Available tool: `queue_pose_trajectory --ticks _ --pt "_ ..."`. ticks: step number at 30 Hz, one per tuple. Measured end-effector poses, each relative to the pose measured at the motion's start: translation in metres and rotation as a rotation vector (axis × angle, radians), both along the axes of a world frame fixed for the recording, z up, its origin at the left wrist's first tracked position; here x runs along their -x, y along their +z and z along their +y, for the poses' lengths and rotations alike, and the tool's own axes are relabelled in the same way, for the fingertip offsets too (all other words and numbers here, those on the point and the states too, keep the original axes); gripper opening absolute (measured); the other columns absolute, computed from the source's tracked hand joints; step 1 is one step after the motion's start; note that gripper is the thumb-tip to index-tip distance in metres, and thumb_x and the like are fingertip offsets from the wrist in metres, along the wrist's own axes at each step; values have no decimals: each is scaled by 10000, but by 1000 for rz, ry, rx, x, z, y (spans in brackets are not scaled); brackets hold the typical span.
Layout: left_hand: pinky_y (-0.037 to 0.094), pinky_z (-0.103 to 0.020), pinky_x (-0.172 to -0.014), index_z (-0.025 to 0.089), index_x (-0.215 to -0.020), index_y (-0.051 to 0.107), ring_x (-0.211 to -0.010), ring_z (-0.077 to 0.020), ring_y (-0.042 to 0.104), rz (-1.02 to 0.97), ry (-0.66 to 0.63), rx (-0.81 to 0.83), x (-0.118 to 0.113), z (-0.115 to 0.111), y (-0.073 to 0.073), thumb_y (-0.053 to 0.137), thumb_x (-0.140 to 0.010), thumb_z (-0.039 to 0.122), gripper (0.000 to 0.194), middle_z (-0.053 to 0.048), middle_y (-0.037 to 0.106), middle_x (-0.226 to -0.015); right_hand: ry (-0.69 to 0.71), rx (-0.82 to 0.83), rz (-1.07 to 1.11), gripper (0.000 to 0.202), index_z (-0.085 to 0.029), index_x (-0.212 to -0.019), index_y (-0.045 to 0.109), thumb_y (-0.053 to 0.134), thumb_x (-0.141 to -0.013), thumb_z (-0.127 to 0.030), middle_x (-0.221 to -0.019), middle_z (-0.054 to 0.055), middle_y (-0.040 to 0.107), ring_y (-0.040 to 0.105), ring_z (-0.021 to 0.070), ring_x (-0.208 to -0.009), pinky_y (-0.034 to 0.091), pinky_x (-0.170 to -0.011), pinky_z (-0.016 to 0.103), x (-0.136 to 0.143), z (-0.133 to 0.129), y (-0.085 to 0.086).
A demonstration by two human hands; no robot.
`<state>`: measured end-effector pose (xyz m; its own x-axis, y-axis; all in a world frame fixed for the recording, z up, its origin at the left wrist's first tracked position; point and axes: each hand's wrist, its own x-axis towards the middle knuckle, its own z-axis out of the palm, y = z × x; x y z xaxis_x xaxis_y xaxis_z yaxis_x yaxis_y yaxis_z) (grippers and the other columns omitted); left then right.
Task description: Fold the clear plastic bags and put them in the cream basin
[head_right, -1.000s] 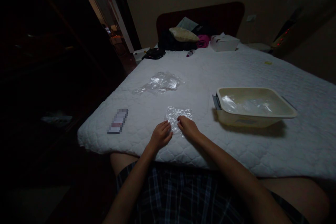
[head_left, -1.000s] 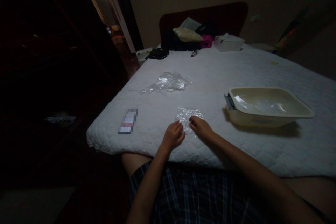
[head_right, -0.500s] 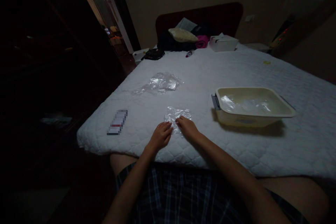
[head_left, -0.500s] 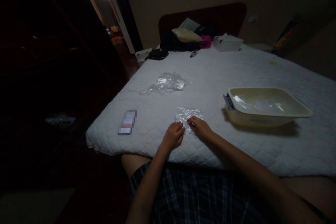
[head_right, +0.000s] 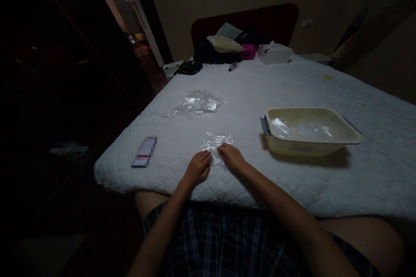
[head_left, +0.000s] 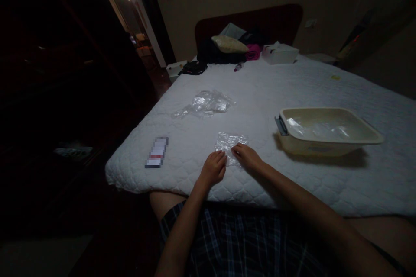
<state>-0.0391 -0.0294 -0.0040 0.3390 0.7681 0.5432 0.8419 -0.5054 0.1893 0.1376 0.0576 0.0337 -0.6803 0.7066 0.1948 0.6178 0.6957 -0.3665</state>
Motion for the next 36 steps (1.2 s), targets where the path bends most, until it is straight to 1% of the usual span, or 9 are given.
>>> queue_pose_trajectory --ticks 6,9,13,17,20,24,28,32,36 --pt "403 -495 -930 168 -1237 416 -1189 -258 421 -32 3 -28 1 0 -1 436 -769 137 470 -141 491 -1250 -7 16 1 185 -184 -908 615 441 -876 -240 -899 53 593 541 141 -837 373 -700 220 0 -1 1" --pt "399 -490 -927 172 -1195 458 -1207 -260 397 -12 1 -46 2 -1 -2 459 -767 156 428 -150 446 -1292 -14 16 -8 180 -185 -895 619 447 -872 -235 -891 51 591 539 139 -825 371 -689 219 1 -1 1" --pt "382 -497 -933 161 -1102 531 -1195 -271 409 26 -27 -59 2 -1 -2 482 -768 187 338 -147 489 -1243 -6 24 0 197 -177 -860 622 435 -874 -239 -846 48 593 539 137 -784 378 -687 226 2 0 2" --pt "369 -508 -941 164 -1066 552 -1183 -272 423 47 -18 -31 0 -2 2 462 -788 203 294 -127 538 -1186 3 20 137 207 -167 -949 604 423 -871 -229 -895 66 604 552 155 -828 412 -742 260 -4 3 5" --pt "379 -497 -939 167 -1088 534 -1176 -263 429 27 -5 -22 -1 -2 3 458 -788 201 311 -129 541 -1181 9 3 282 223 -177 -1021 580 434 -856 -215 -949 77 598 556 173 -873 438 -780 299 -21 2 8" --pt "404 -492 -913 164 -1166 467 -1166 -267 433 -52 49 -77 1 -3 -2 447 -782 185 385 -154 478 -1242 5 -79 365 235 -192 -1031 573 428 -846 -198 -961 87 587 553 194 -896 459 -789 342 -54 -13 4" --pt "405 -494 -908 167 -1209 405 -1170 -268 421 -76 82 -143 2 -4 -7 447 -765 151 447 -169 440 -1264 -29 -146 363 238 -208 -1038 573 439 -841 -210 -956 93 593 554 208 -897 468 -784 372 -77 -38 -9" --pt "406 -511 -900 177 -1222 385 -1170 -283 421 -41 58 -181 0 -6 -7 456 -749 147 479 -170 448 -1252 48 -222 328 229 -206 -1027 581 468 -829 -205 -935 97 607 554 205 -859 468 -753 371 -79 -52 -21" --pt "412 -480 -918 148 -1203 430 -1163 -278 434 -1 9 -116 -4 -7 -3 470 -763 189 444 -164 514 -1182 117 -249 301 255 -189 -1051 574 479 -815 -194 -953 106 605 545 206 -864 452 -761 372 -69 -55 -22"
